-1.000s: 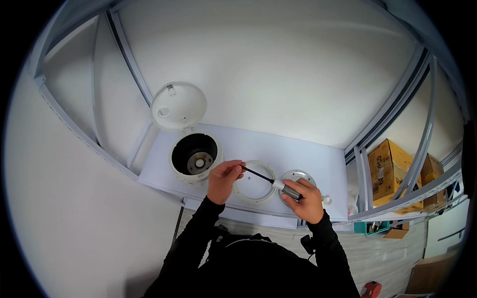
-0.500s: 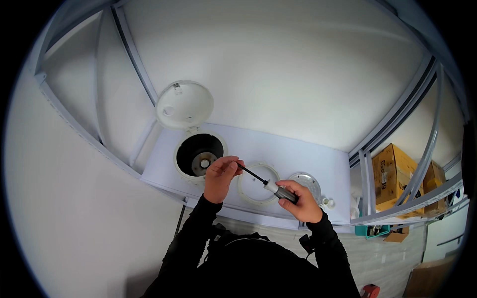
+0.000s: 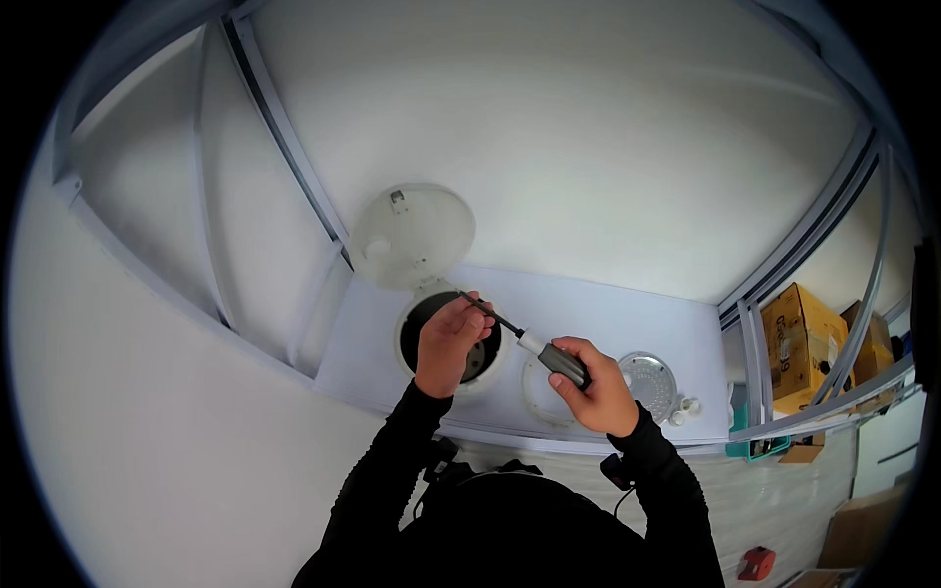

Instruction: The person assembles a white rice cooker by hand, using a screwdriver to secure the lid and a metal steaming tray. They open and close the lid multiple times, tighten screws on the lid, and then attach the steaming tray to the cooker body.

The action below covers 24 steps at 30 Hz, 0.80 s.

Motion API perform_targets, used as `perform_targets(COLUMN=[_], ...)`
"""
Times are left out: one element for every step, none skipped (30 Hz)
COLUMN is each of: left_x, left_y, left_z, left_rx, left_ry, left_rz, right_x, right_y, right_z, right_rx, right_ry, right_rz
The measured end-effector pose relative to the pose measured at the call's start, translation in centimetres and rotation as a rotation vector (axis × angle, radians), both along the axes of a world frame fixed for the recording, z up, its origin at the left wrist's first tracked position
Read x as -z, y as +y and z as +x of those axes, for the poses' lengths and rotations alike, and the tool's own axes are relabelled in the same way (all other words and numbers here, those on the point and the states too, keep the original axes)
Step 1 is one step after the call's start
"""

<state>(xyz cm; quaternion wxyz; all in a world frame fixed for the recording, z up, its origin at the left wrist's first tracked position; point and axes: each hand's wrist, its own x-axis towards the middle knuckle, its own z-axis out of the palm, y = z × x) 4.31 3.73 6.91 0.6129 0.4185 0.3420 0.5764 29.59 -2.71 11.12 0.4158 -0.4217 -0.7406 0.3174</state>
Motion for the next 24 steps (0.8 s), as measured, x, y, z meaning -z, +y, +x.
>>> perform_targets(left_x=[-0.2, -0.5, -1.0, -1.1, -1.1, -1.2, -1.3, -1.3, -1.3, -1.3, -1.4, -1.4, -1.5, -1.7, -1.8, -1.7, -1.7, -1.6, -1.5, -1.5, -1.4, -1.4, -1.3, -1.3], left_y=[0.6, 1.3, 2.0, 2.5, 3.2, 3.8, 4.4, 4.9, 5.4, 5.9, 6.4, 6.9, 7.3, 7.6, 7.9, 8.2, 8.5, 8.7, 8.9, 9.0, 9.2, 9.3, 9.4, 9.5], left_z=[-0.7, -1.4, -2.1, -2.9, -3.5, -4.1, -4.7, -5.2, -5.7, -6.1, -6.5, -6.8, -6.9, -7.0, -7.2, -7.4, -7.6, -7.7, -7.8, -7.9, -8.0, -8.1, -8.2, -8.3], left_rx=[0.025, 0.044, 0.064, 0.081, 0.099, 0.133, 0.168, 0.203, 0.244, 0.267, 0.289, 0.312, 0.315, 0.317, 0.319, 0.330, 0.340, 0.350, 0.370, 0.389, 0.407, 0.416, 0.425, 0.433], left_ry=[0.008, 0.016, 0.024, 0.027, 0.030, 0.029, 0.029, 0.029, 0.005, 0.004, 0.003, 0.002, -0.011, -0.024, -0.038, -0.043, -0.048, -0.053, -0.070, -0.086, -0.103, -0.109, -0.115, -0.121], left_rz=[-0.012, -0.004, 0.003, 0.005, 0.019, 0.021, 0.023, 0.025, 0.040, 0.042, 0.043, 0.045, 0.056, 0.068, 0.079, 0.086, 0.092, 0.097, 0.100, 0.103, 0.105, 0.104, 0.103, 0.102], right_x=[-0.2, -0.6, -1.2, -1.6, -1.8, -2.0, -2.1, -2.3, -2.5, -2.8, -3.0, -3.2, -3.4, -3.6, -3.7, -3.7, -3.8, -3.8, -3.9, -4.1, -4.2, -4.3, -4.5, -4.8], right_y=[0.5, 0.9, 1.2, 1.5, 2.0, 2.5, 2.9, 3.3, 3.7, 4.0, 4.2, 4.4, 4.6, 4.6, 4.7, 4.7, 4.7, 4.7, 4.7, 4.7, 4.7, 4.6, 4.7, 4.7], right_z=[-1.0, -2.1, -3.3, -4.5, -5.5, -6.6, -7.6, -8.5, -9.4, -10.3, -11.1, -11.9, -12.6, -13.3, -13.8, -14.3, -14.7, -15.1, -15.4, -15.5, -15.7, -15.8, -15.9, -16.1], right_rx=[0.020, 0.043, 0.067, 0.088, 0.117, 0.147, 0.177, 0.193, 0.208, 0.223, 0.241, 0.259, 0.281, 0.306, 0.330, 0.353, 0.364, 0.374, 0.386, 0.391, 0.394, 0.398, 0.400, 0.402], right_ry=[-0.003, -0.002, -0.002, -0.005, -0.022, -0.039, -0.055, -0.064, -0.073, -0.081, -0.101, -0.120, -0.143, -0.144, -0.146, -0.147, -0.147, -0.146, -0.147, -0.150, -0.154, -0.155, -0.165, -0.174], right_rz=[0.032, 0.031, 0.029, 0.023, 0.061, 0.100, 0.137, 0.157, 0.176, 0.196, 0.216, 0.235, 0.256, 0.254, 0.252, 0.251, 0.256, 0.260, 0.266, 0.259, 0.252, 0.244, 0.237, 0.231])
